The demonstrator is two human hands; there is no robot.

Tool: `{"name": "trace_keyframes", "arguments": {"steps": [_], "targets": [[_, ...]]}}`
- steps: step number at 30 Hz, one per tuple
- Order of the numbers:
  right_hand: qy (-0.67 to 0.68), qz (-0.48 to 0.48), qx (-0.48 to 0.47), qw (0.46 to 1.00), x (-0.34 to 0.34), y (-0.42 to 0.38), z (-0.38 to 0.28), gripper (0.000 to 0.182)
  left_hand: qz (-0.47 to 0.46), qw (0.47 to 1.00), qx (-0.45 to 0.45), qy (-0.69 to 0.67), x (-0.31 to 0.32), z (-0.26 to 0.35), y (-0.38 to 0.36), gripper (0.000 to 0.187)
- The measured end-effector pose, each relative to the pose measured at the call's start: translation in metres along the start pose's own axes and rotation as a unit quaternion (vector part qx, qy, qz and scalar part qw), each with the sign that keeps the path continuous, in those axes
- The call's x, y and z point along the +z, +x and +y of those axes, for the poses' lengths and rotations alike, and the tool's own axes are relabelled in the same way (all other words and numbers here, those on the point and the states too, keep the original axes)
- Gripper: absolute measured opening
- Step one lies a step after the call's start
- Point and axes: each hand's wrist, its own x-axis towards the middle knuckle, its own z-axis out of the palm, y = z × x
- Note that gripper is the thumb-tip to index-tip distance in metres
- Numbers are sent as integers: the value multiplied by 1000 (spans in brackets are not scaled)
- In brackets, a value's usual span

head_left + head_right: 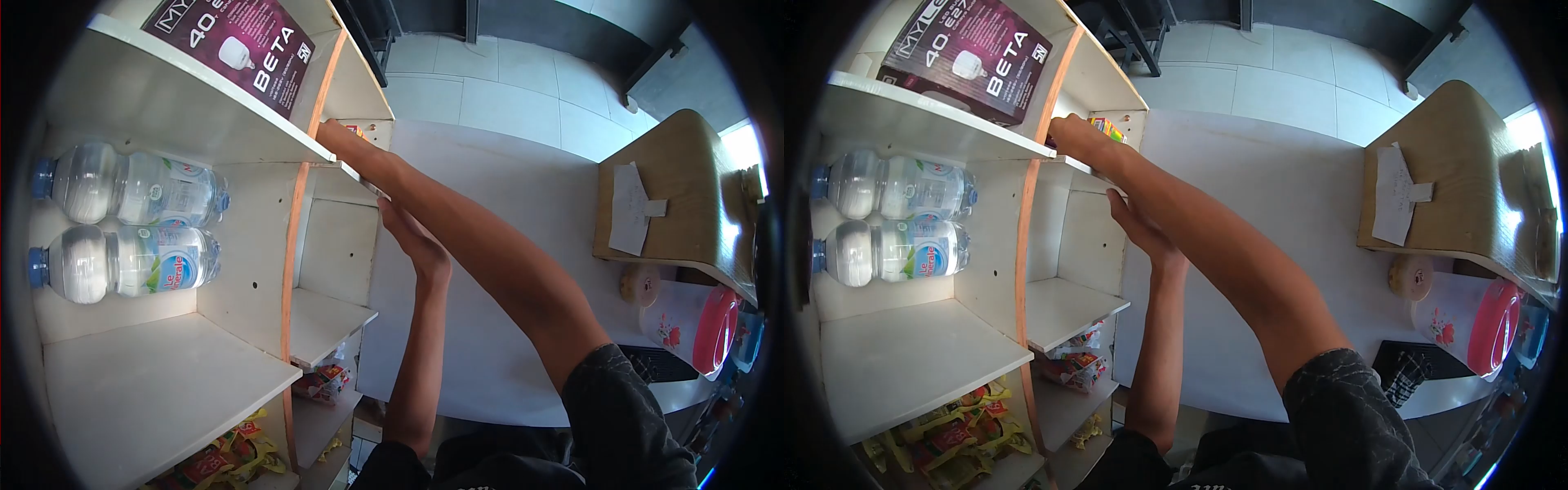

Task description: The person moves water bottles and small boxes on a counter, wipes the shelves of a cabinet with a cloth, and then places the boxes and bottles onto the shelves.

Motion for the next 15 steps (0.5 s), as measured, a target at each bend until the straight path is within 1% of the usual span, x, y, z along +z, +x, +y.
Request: {"name": "trace_keyframes", "arguments": {"steps": [3, 6, 9, 12, 14, 15], "targets": [[17, 3, -4, 1000, 4, 5, 7, 28, -4, 1000, 10, 13, 3, 5, -7, 71], [18, 27, -19, 999, -29, -32, -23, 35, -35, 998, 7, 44, -4, 5, -17, 79], [57, 46, 21, 997, -30, -38, -16, 41, -65, 994, 27, 84, -5, 6, -48, 77], [179, 203, 76, 960, -46, -80, -31, 42, -53, 991, -11, 121, -27, -3, -88, 82], [198, 222, 113, 948, -64, -121, -41, 40, -67, 992, -31, 100, -42, -5, -121, 75], [211, 240, 133, 938, -70, -146, -48, 41, -50, 993, -43, 102, -47, -6, -137, 77]]}}
